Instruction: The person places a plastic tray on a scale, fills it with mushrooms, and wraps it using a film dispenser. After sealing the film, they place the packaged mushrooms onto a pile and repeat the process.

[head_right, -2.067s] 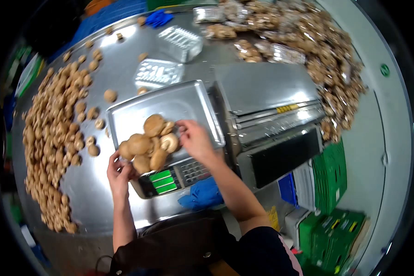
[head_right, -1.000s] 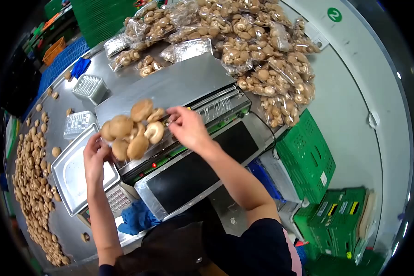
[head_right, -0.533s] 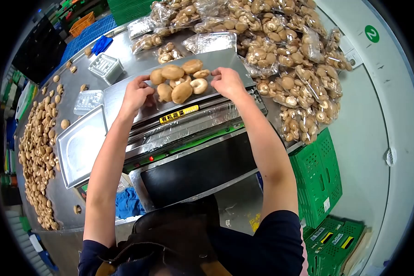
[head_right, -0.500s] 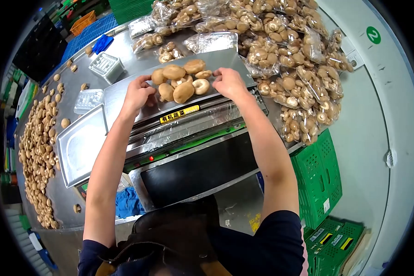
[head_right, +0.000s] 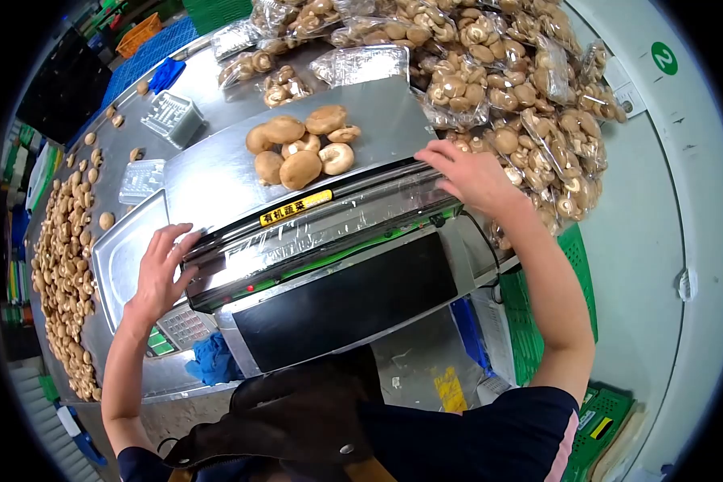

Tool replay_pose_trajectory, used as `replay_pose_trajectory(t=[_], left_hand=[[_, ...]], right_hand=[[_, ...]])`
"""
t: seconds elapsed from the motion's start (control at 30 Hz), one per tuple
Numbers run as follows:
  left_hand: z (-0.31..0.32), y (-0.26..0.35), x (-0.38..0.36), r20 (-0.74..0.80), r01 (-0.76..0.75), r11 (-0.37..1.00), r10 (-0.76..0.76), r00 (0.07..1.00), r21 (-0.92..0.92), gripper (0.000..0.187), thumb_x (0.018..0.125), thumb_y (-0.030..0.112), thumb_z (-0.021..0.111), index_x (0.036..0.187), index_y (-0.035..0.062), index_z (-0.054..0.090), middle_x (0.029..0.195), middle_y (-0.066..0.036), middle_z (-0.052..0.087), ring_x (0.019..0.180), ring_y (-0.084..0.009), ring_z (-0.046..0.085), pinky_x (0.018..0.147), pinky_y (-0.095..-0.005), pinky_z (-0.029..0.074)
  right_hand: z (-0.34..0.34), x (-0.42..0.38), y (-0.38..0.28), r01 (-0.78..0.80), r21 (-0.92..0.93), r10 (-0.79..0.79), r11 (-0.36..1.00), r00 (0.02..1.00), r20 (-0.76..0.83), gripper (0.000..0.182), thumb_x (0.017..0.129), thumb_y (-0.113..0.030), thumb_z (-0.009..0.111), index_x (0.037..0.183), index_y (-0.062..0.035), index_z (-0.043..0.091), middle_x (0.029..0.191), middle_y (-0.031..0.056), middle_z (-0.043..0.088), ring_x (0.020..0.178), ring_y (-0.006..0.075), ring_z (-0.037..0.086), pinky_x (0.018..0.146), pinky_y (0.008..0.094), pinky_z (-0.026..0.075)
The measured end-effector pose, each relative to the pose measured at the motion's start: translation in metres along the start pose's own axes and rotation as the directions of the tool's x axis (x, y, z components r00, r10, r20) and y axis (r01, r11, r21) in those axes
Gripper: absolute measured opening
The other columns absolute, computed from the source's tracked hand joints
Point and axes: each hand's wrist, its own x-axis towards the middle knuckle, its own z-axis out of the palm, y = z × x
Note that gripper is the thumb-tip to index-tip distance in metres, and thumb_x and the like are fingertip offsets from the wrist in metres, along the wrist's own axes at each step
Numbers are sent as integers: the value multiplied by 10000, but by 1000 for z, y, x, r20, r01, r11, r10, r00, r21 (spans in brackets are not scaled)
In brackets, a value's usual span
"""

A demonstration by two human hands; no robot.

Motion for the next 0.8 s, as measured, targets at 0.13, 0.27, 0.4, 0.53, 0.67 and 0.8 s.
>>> replay_pose_trajectory(t=[0.13,0.27,0.4,0.53,0.67,0.8], left_hand=[[14,13,23,11,-200,979,200,980,38,513,629,67,725,1123,100,590,1199,-116,562,1081,-336,512,926,-463,429],[42,18,30,-141,-270,959,256,956,-89,291,640,51,700,928,56,659,1152,-106,600,1034,-313,530,896,-438,436],[16,30,-4,15,124,927,-127,992,-354,177,724,-33,650,895,15,662,943,-106,665,752,-223,605,685,-322,493],[-39,27,-25,-48,145,696,-250,967,-704,149,904,13,496,899,-3,644,817,-141,646,604,-176,592,506,-268,470],[-84,-7,37,-389,-307,248,-429,815,-919,233,987,178,440,1124,17,540,1041,-131,619,968,-244,620,829,-332,502],[18,-70,139,-425,186,745,-546,722,-640,269,917,233,569,1140,86,594,1235,-131,579,1165,-247,551,983,-365,422]], right_hand=[[10,17,-2,94,-29,-89,995,988,127,557,798,-206,661,1314,-256,455,1285,-9,484,781,237,633,650,343,521],[41,20,-8,284,271,-233,920,950,-207,260,825,-154,649,1084,-170,659,1192,1,585,737,214,639,624,313,518],[10,-10,-20,-287,761,242,582,954,174,151,862,-74,620,994,-53,690,1010,50,670,687,136,657,565,258,504],[-45,-26,-39,-9,898,311,440,940,-143,155,904,0,541,985,34,668,873,118,673,732,171,677,581,256,535],[-91,41,-41,260,705,521,660,518,-678,200,947,-81,506,1071,40,606,928,143,674,812,231,690,795,301,552],[-33,148,-12,6,562,320,827,817,-479,393,959,-232,509,1290,-21,478,1212,179,572,1200,268,523,1005,344,434]])
